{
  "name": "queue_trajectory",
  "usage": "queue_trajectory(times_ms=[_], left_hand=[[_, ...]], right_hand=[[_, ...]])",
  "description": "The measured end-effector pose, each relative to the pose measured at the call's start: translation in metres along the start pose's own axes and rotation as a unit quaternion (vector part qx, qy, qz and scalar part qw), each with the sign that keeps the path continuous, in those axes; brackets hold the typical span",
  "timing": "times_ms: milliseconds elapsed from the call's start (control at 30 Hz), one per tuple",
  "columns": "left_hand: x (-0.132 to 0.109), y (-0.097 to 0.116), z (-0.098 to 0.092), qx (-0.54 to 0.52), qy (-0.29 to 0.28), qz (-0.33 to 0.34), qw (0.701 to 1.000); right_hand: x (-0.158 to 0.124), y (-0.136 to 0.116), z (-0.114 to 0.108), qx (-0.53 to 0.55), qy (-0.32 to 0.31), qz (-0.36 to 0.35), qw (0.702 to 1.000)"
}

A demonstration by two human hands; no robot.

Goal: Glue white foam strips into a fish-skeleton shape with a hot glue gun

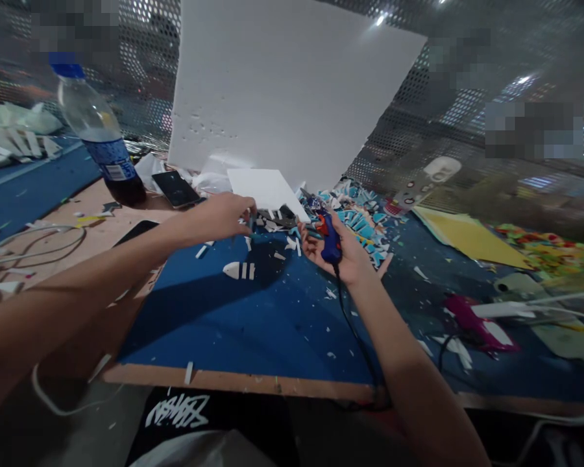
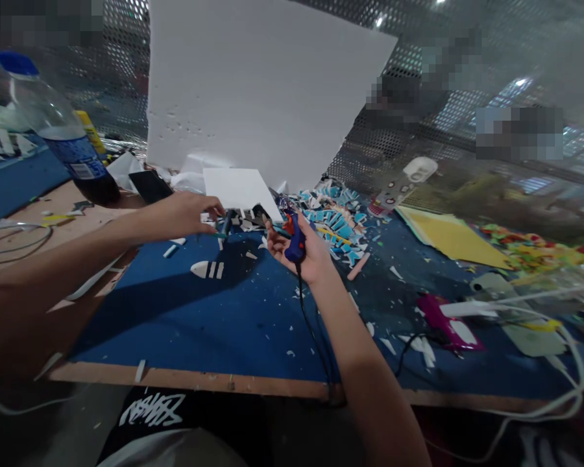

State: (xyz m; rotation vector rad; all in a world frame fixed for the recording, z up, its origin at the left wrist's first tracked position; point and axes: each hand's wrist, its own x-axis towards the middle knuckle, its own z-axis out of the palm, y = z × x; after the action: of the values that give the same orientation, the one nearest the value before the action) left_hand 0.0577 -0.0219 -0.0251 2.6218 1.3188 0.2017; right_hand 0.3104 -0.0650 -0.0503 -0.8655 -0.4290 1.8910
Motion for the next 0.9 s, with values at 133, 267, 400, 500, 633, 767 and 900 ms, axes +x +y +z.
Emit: queue_trajectory(times_ms=[133, 267, 400, 500, 633, 767, 900], left_hand=[[0.027, 0.021, 0.020, -0.122, -0.032, 0.034, 0.991], [0.039, 0.029, 0.029, -0.189, -0.020, 0.045, 0.981], [0.031, 0.023, 0.021, -0.217, 0.050, 0.033, 0.974], [0.021, 0.006, 0.010, -0.210, 0.074, -0.018, 0.975], [0.007, -0.027, -0.002, -0.198, 0.101, -0.071, 0.972], [-0.005, -0.055, -0.010, -0.174, 0.103, -0.138, 0.970], [-0.011, -0.063, -0.011, -0.071, 0.099, -0.167, 0.978]], right_hand=[[0.000, 0.002, 0.001, 0.010, 0.001, 0.009, 1.000], [0.002, 0.002, -0.003, 0.016, -0.013, 0.013, 1.000], [0.002, -0.001, -0.006, 0.038, -0.001, 0.023, 0.999], [0.001, -0.006, -0.007, 0.046, 0.008, 0.024, 0.999], [-0.002, -0.011, -0.007, 0.037, 0.035, 0.009, 0.999], [-0.004, -0.017, -0.008, 0.036, 0.055, 0.016, 0.998], [-0.003, -0.019, -0.012, 0.035, 0.095, 0.031, 0.994]])
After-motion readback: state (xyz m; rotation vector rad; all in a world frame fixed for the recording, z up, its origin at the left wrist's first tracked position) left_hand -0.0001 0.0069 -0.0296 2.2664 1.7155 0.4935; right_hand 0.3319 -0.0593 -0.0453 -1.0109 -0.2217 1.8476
